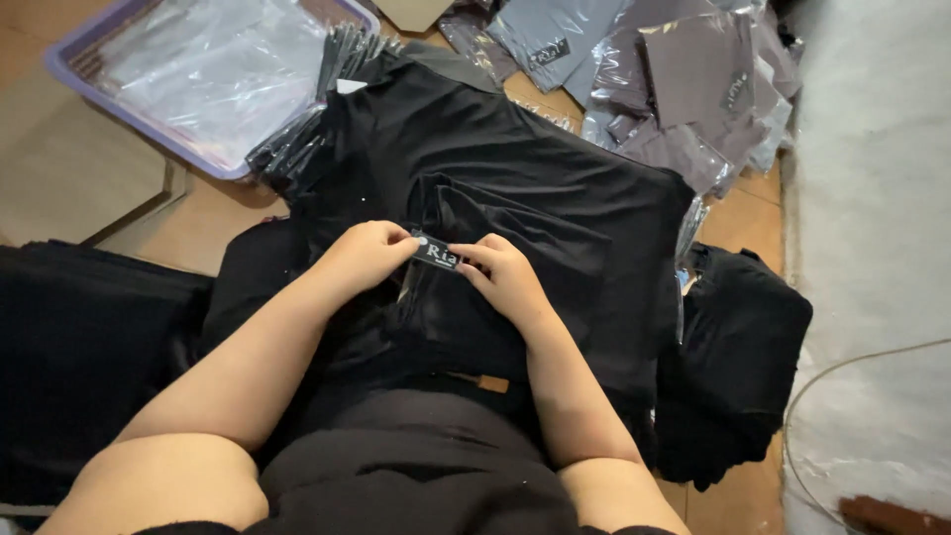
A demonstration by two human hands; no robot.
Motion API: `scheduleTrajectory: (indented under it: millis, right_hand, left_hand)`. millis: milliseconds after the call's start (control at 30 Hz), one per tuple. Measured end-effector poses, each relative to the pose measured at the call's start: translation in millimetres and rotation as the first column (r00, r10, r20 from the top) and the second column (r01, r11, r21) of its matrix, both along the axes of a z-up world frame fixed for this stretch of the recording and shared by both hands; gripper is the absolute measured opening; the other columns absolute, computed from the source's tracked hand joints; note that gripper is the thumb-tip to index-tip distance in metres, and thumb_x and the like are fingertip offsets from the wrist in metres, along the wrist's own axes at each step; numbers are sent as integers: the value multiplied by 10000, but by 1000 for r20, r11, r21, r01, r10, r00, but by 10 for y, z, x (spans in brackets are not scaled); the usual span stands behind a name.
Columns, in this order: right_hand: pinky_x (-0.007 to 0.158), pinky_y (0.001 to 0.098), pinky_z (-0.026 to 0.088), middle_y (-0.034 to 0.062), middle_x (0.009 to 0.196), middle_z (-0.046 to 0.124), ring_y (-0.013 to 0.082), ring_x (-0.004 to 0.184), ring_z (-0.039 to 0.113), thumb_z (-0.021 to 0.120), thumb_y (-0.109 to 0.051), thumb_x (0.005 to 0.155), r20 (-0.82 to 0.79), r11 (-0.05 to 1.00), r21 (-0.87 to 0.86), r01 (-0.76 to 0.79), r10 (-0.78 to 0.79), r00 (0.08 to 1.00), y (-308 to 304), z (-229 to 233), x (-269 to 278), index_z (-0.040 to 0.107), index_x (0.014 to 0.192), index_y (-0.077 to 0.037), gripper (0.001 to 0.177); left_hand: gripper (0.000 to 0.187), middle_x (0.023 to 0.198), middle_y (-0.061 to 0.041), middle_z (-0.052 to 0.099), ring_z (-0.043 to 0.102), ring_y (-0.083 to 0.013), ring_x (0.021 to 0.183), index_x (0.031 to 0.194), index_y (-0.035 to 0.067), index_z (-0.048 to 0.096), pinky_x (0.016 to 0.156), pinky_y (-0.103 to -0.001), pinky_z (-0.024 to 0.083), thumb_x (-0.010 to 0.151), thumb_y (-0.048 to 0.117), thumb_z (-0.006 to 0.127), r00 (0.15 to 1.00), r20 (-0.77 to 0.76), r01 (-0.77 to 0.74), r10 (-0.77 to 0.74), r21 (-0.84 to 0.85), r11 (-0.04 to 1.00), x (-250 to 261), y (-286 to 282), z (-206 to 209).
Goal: Folding black garments and inserting cardboard stiffeners to prepare them for packaging.
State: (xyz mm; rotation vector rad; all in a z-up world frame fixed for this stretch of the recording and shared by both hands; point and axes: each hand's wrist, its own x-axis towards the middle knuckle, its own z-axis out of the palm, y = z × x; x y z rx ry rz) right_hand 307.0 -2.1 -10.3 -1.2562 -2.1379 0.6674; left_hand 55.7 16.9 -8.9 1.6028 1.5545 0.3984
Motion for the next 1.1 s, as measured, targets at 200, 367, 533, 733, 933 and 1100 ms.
scheduleTrajectory:
  millis: [200,367,533,733,933,1100]
  right_hand:
    - [712,391,573,71,884,630,287,771,656,753,-198,907,14,990,136,-31,30,999,12,-26,3,748,1168,-177,262]
    - [700,353,565,25,861,612,224,735,643,747,-229,912,-8,999,41,-13,13,1000,35,-78,40,713,1241,-223,330]
    - [709,321,558,-4,851,618,180,729,640,751,-213,906,-68,999,-35,11,-14,998,79,-157,88,703,1244,-230,341]
    - [701,330,562,7,876,628,203,732,644,753,-213,908,-50,1000,9,1,-1,999,19,-63,55,716,1209,-232,304]
    - [678,328,561,44,897,666,220,730,652,764,-167,910,-101,997,57,-43,49,994,-2,-57,69,757,1124,-179,214]
    - [659,299,556,27,879,687,173,710,651,795,-166,887,-152,999,31,-43,48,987,24,-55,130,791,1000,-157,113]
  left_hand:
    - [588,1095,-133,774,681,-323,1162,1185,103,756,955,-441,533,858,582,658,994,112,25,-18,-66,997,83,156,-291]
    - [604,1174,-165,751,648,-361,1214,1305,120,702,978,-465,520,850,518,711,982,191,29,-7,-114,993,223,-101,234]
    - [838,1421,-179,590,566,-324,1317,1558,69,424,961,-475,515,863,411,743,843,482,-75,241,-338,938,277,-138,272]
    - [831,1625,-207,331,144,-409,1555,1569,80,403,1113,-743,-111,906,506,666,653,595,-15,468,-608,794,336,-48,250]
    - [718,1421,-257,479,444,-424,1344,1431,13,478,1009,-685,316,853,328,765,743,578,-1,337,-503,864,358,229,-67]
    - [434,1031,-230,721,724,-371,1013,1219,-40,647,768,-502,597,823,85,775,760,583,-6,288,-437,900,384,540,-800]
